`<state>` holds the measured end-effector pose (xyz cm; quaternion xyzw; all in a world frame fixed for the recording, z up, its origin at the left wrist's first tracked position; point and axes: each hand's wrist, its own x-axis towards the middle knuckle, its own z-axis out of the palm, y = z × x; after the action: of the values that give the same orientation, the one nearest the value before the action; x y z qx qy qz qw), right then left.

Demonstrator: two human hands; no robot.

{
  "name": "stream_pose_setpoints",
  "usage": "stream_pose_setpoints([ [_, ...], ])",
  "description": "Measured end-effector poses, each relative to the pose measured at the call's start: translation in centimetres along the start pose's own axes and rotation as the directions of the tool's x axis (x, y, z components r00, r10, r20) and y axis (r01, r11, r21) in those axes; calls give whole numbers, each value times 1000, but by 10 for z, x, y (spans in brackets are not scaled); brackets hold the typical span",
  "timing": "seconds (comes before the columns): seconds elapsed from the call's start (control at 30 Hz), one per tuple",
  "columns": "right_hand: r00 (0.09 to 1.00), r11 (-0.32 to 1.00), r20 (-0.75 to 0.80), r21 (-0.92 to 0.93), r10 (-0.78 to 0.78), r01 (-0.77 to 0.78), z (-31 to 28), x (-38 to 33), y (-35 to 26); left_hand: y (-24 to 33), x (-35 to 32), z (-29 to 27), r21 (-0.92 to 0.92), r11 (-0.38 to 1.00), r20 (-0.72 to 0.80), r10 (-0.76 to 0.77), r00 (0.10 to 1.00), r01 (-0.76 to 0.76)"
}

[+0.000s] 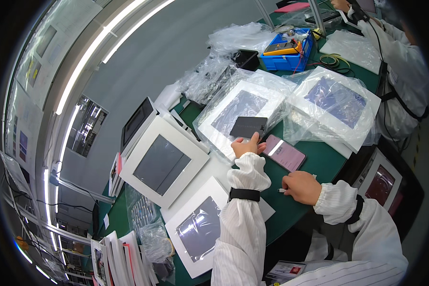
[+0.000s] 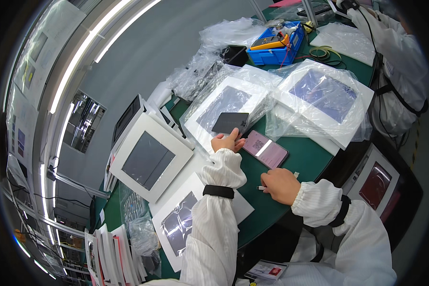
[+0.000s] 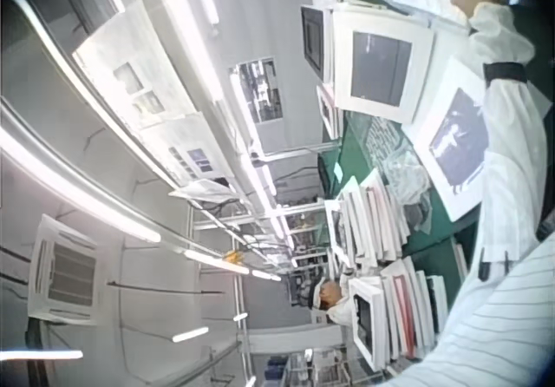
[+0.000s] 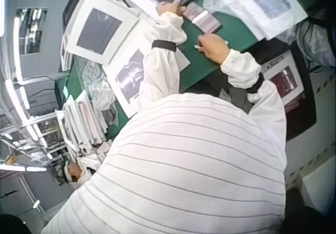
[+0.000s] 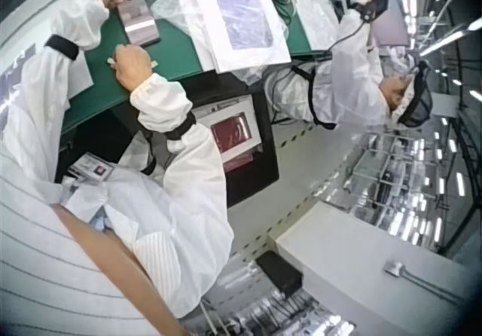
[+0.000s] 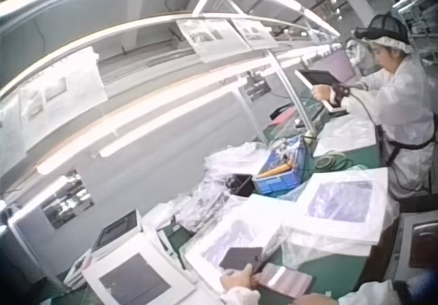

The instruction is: The recorder is assembling and inspecting white-bezeled electronic displays or monitors in a factory setting.

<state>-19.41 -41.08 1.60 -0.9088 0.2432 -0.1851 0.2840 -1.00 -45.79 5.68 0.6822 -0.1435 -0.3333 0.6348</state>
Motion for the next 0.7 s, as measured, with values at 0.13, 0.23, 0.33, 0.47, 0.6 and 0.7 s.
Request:
stream_pose_setpoints([
  [0.13, 1000, 1000, 20, -8, -1, 1, 2, 3, 0, 4, 9, -12, -195, 975, 19, -102, 995, 103],
  [0.23, 1000, 1000, 30, 10, 9, -10, -1, 3, 2, 19, -1, -34, -157, 977, 138, -125, 982, 147],
  [0.33, 1000, 999, 1, 39, -5, 5, -1, 2, 4, 32, -24, -69, -8, 987, 206, -155, 966, 160],
  [0.47, 997, 979, 41, 189, 68, -75, -7, 1, 3, 30, -55, -115, -171, 959, 309, -166, 936, 227],
  [0.6, 967, 812, 159, 526, 200, -254, -24, -1, 2, 17, -67, -147, -156, 972, 352, -110, 930, 174],
  [0.7, 938, 690, 244, 634, 247, -348, -21, -1, 6, -1, -57, -162, -38, 990, 309, -115, 944, 133],
])
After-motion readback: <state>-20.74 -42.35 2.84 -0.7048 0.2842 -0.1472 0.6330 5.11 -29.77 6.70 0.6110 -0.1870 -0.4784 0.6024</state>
